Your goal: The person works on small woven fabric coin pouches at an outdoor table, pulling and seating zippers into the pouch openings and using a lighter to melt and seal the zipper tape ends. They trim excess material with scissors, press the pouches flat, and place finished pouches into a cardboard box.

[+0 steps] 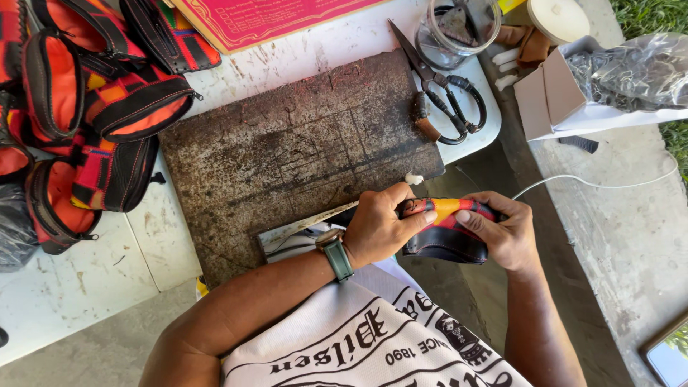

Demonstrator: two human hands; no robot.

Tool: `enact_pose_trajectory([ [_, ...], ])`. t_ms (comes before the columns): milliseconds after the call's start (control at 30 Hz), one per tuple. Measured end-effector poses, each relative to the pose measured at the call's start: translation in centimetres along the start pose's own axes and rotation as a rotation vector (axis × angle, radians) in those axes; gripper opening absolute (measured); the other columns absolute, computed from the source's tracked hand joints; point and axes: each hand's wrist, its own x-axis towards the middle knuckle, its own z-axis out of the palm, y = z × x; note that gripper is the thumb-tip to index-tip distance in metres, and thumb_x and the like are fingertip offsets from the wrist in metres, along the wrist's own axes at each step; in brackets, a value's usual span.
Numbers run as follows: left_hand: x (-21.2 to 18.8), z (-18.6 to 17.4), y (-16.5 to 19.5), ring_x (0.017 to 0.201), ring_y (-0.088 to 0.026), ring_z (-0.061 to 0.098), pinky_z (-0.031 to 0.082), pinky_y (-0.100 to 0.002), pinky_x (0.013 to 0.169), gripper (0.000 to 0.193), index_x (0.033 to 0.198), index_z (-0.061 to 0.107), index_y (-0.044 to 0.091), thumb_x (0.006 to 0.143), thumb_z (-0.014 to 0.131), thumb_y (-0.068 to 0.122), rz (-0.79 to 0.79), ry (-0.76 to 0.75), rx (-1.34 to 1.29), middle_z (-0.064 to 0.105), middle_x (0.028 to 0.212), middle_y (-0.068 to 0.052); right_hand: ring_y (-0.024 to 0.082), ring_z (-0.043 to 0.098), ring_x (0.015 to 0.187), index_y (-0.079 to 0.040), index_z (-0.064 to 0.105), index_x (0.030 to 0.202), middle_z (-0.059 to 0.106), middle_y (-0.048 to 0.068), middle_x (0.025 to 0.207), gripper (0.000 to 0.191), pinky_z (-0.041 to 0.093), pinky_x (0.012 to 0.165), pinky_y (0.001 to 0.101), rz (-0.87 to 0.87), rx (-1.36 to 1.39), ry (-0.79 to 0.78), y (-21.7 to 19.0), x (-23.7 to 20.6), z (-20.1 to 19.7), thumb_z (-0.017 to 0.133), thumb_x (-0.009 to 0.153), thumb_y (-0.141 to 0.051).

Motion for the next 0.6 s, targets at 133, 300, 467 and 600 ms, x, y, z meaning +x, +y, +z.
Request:
enact_pose_trajectory([
  [133, 0.4, 0.8, -0.5, 0.058, -0.007, 0.053, 0.048, -0.03, 0.053, 0.033, 0.084, 0.059, 0.004, 0.091, 0.079, 0.029, -0.014, 0.041, -0.095, 0.059, 0.064, -0.004, 0.007, 0.064, 0.074, 0.002, 0.076, 0.105, 0.074, 0.004, 0.083, 0.03, 0.052, 0.067, 0.0226, 0.029, -0.042, -0.051, -0.7, 1.5, -1.1, 0.082, 0.085, -0.02],
  [300, 0.3, 1.1, -1.0, 0.064, -0.004, 0.051, 0.047, -0.028, 0.056, 0.031, 0.086, 0.06, 0.004, 0.091, 0.078, 0.029, -0.066, 0.047, -0.185, 0.059, 0.07, 0.0, 0.006, 0.063, 0.076, 0.0, 0.074, 0.112, 0.073, 0.004, 0.086, 0.033, 0.051, 0.068, 0.021, -0.065, -0.094, -0.139, -2.9, 3.2, -2.6, 0.079, 0.086, -0.019],
  [467, -0.4, 1.0, -1.3, 0.063, -0.005, 0.049, 0.046, -0.027, 0.056, 0.032, 0.084, 0.06, 0.004, 0.089, 0.08, 0.028, -0.096, 0.005, -0.185, 0.057, 0.068, 0.0, 0.002, 0.049, 0.059, 0.0, 0.07, 0.126, 0.065, 0.001, 0.083, 0.027, 0.038, 0.052, 0.0162, -0.205, 0.243, 0.072, -5.7, 5.4, -4.2, 0.069, 0.099, -0.007],
  [600, 0.2, 1.0, -1.6, 0.073, -0.004, 0.05, 0.05, -0.025, 0.065, 0.032, 0.096, 0.062, 0.003, 0.091, 0.08, 0.028, -0.069, 0.045, -0.256, 0.06, 0.077, 0.001, 0.006, 0.05, 0.061, 0.003, 0.069, 0.128, 0.073, 0.008, 0.1, 0.03, 0.042, 0.055, 0.0204, -0.19, -0.018, -0.128, -7.8, 7.1, -2.4, 0.055, 0.102, 0.006],
])
